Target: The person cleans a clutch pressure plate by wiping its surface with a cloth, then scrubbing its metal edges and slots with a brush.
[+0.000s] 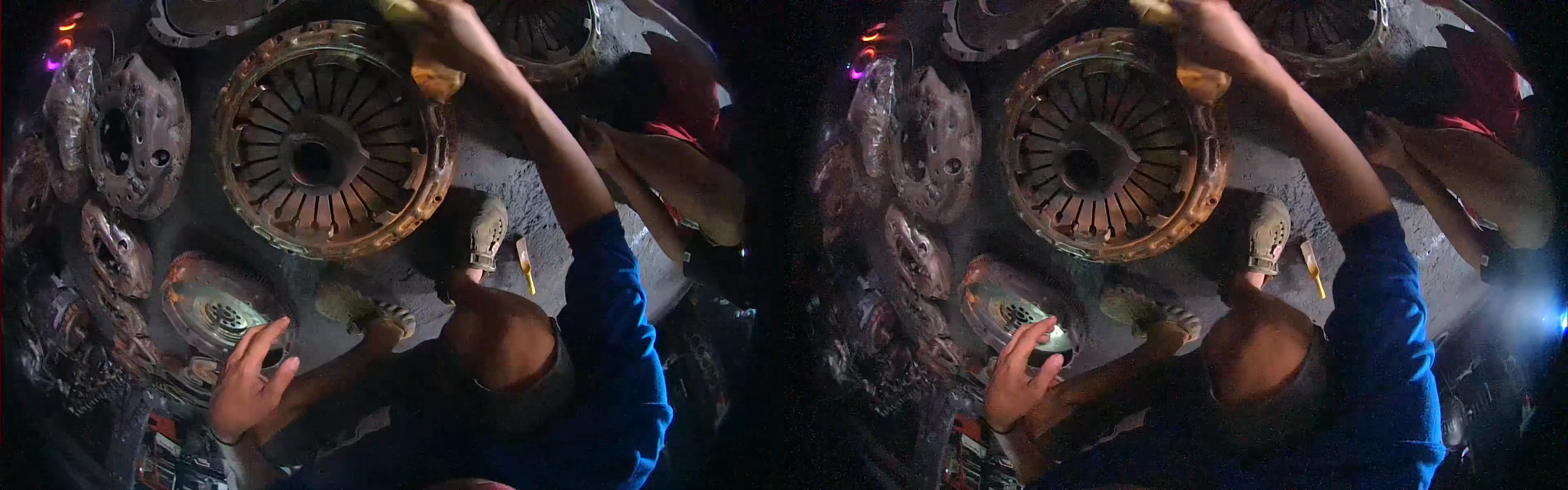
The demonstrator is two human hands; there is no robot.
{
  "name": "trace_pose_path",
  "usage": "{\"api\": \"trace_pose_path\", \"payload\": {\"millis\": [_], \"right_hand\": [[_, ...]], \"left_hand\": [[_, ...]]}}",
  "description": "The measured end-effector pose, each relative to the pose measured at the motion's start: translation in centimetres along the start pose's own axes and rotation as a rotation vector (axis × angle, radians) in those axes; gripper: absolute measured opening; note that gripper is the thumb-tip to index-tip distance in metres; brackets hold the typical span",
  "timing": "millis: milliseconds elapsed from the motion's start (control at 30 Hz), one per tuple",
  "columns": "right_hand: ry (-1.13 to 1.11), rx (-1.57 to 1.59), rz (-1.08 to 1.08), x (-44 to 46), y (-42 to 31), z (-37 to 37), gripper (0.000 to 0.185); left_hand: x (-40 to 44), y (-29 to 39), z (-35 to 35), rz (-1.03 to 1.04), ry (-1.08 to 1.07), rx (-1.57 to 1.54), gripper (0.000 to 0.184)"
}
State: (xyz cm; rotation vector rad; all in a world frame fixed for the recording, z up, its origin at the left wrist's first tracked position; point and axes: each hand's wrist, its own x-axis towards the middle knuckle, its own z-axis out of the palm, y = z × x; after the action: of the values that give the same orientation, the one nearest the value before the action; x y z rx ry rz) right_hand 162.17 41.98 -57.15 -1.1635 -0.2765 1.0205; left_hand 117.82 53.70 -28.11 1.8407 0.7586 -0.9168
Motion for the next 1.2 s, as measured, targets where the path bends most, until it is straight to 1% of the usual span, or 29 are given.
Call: {"api": "trace_pose_path", "payload": {"millis": [33,67,100,167,233,333,367,400,467,500,567,600,633,700,733,800,867,900,933,967,1000,1033,1100,1133,1200], "right_hand": [[-0.075,-0.794,-0.094,0.6,3.3,-1.5,0.038],[-0.154,-1.588,-0.182,0.2,4.1,-1.1,0.033],[-0.050,-1.332,-0.497,-2.5,4.8,-1.5,0.036],[-0.037,-1.118,0.139,-7.1,1.8,-0.8,0.036],[-0.006,-1.007,0.103,-12.1,2.1,-1.9,0.035],[-0.245,-1.178,0.294,-16.5,1.9,-4.8,0.037],[-0.262,-1.282,0.352,-16.7,1.6,-5.3,0.046],[-0.190,-1.191,0.132,-17.1,0.4,-6.0,0.050],[0.124,-1.166,0.018,-15.5,-0.9,-7.2,0.050],[0.163,-1.146,-0.012,-15.2,-1.4,-6.8,0.048],[0.253,-1.119,-0.088,-13.4,-2.6,-3.7,0.045],[0.151,-1.155,-0.062,-12.7,-0.9,-4.0,0.048],[0.166,-1.211,-0.198,-13.2,5.2,-6.1,0.049],[0.155,-1.226,-0.286,-15.7,10.2,-5.6,0.050],[0.130,-1.190,-0.240,-18.4,9.6,-3.2,0.051],[-0.043,-1.133,-0.062,-20.6,7.8,-3.7,0.049],[-0.164,-1.125,0.168,-21.6,4.0,-3.9,0.046],[-0.109,-1.119,0.273,-20.5,0.9,-3.5,0.044],[-0.058,-1.108,0.382,-19.7,-1.1,-3.3,0.041],[0.090,-1.024,0.125,-18.4,0.1,-4.9,0.042],[0.250,-0.848,0.093,-17.9,0.9,-6.4,0.046],[0.228,-0.835,0.130,-17.4,1.6,-5.4,0.047],[0.181,-0.958,-0.030,-17.0,5.2,-5.0,0.049],[0.146,-1.090,-0.219,-17.9,9.9,-5.4,0.049],[0.010,-1.239,-0.357,-19.5,10.6,-4.5,0.049]], "left_hand": [[0.1,0.2,-0.1,0.004,0.007,-0.008,0.054],[0.2,0.5,-0.2,0.008,0.012,-0.018,0.054],[0.2,0.7,-0.4,0.013,0.017,-0.029,0.054],[0.2,0.9,-0.6,0.011,-0.012,-0.061,0.054],[0.4,1.0,-0.4,-0.006,-0.039,-0.084,0.054],[1.3,0.8,-0.3,-0.017,-0.063,-0.061,0.055],[1.3,0.5,-0.1,-0.007,-0.054,-0.036,0.055],[1.3,0.3,0.1,-0.004,-0.044,-0.015,0.056],[1.7,0.8,0.1,-0.055,-0.070,-0.071,0.054],[1.8,1.1,0.0,-0.076,-0.088,-0.091,0.054],[2.1,1.6,0.0,-0.084,-0.107,-0.053,0.054],[2.2,1.8,0.0,-0.086,-0.114,-0.036,0.054],[2.2,1.8,0.2,-0.069,-0.106,-0.025,0.054],[1.9,1.6,0.6,-0.049,-0.088,-0.012,0.054],[1.8,1.5,0.6,-0.070,-0.093,-0.036,0.054],[1.8,1.2,0.6,-0.107,-0.085,-0.089,0.054],[1.8,1.3,0.4,-0.127,-0.092,-0.066,0.053],[2.2,1.3,0.4,-0.127,-0.091,-0.056,0.053],[2.5,1.3,0.2,-0.083,-0.088,-0.053,0.053],[2.7,1.2,-0.1,-0.047,-0.082,-0.056,0.053],[2.7,1.5,0.1,-0.026,-0.074,-0.065,0.053],[2.9,2.1,0.0,-0.036,-0.083,-0.070,0.054],[3.3,2.2,0.3,-0.026,-0.071,-0.042,0.053],[3.2,2.1,0.4,-0.024,-0.068,-0.030,0.053],[2.8,1.8,0.2,-0.033,-0.077,-0.030,0.052]]}}
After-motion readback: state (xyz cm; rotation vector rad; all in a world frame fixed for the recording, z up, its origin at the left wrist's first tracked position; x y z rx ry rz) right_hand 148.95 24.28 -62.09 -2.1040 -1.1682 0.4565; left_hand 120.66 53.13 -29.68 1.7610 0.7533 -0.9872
